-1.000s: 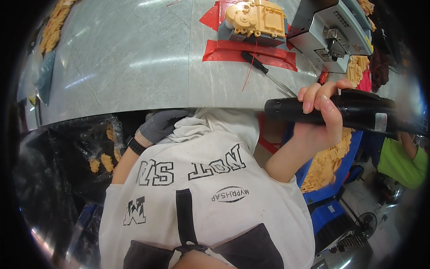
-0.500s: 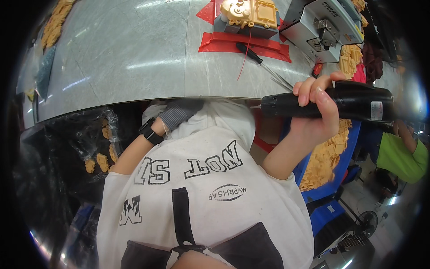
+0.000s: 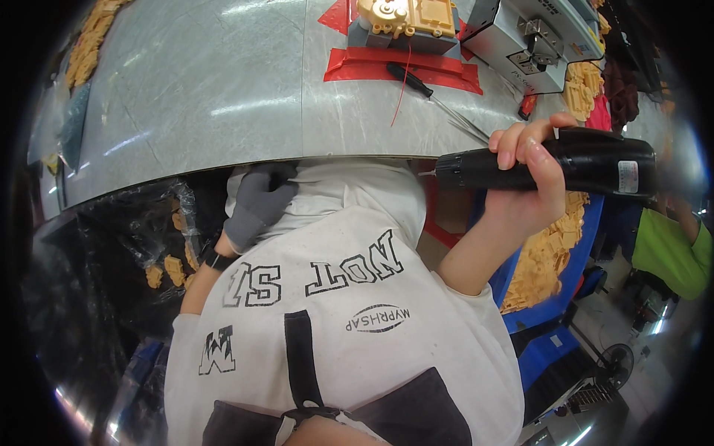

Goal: The person picks up plastic casings from a pile, places them onto a jig, and drives screws into them using an electric screwdriver.

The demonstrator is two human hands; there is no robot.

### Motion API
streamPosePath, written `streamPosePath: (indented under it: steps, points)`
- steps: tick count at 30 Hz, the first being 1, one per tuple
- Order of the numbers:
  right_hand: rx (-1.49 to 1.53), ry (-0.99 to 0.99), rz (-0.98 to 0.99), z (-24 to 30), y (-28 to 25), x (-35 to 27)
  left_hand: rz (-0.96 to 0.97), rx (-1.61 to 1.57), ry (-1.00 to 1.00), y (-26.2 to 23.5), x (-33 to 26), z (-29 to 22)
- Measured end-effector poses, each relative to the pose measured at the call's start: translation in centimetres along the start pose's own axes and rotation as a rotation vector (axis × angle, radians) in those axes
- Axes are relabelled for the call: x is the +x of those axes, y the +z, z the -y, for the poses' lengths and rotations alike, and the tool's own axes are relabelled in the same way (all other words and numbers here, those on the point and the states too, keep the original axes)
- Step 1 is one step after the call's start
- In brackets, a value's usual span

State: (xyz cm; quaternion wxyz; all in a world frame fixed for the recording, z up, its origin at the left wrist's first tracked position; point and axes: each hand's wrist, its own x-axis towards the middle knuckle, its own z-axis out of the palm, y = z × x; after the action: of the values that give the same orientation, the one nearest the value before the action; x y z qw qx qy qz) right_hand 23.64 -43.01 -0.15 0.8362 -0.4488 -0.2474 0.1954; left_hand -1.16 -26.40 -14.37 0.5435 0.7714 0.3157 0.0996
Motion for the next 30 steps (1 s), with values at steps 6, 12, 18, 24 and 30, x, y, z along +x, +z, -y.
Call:
streamPosePath:
  steps: [6,12,18,24,30]
  points:
    - [-0.014,0.029,0.039,-0.2,0.4,0.2,-0.007,-0.427,-0.241,-3.1,-1.7,-1.0]
    - [-0.018,0.036,0.001,-0.6,0.4,0.6,0.052,-1.000,-0.357,-5.6,-3.1,-1.8]
    - [-0.027,0.051,-0.013,-0.8,0.3,0.9,0.032,-1.316,-0.498,-5.4,-2.5,-6.0]
    - [-0.041,0.051,-0.052,-0.7,-0.1,0.9,0.036,0.014,0.061,-4.0,-1.4,-5.3]
    - [-0.075,0.065,-0.055,-0.8,0.5,0.9,0.116,0.390,0.198,-0.8,0.2,-3.9]
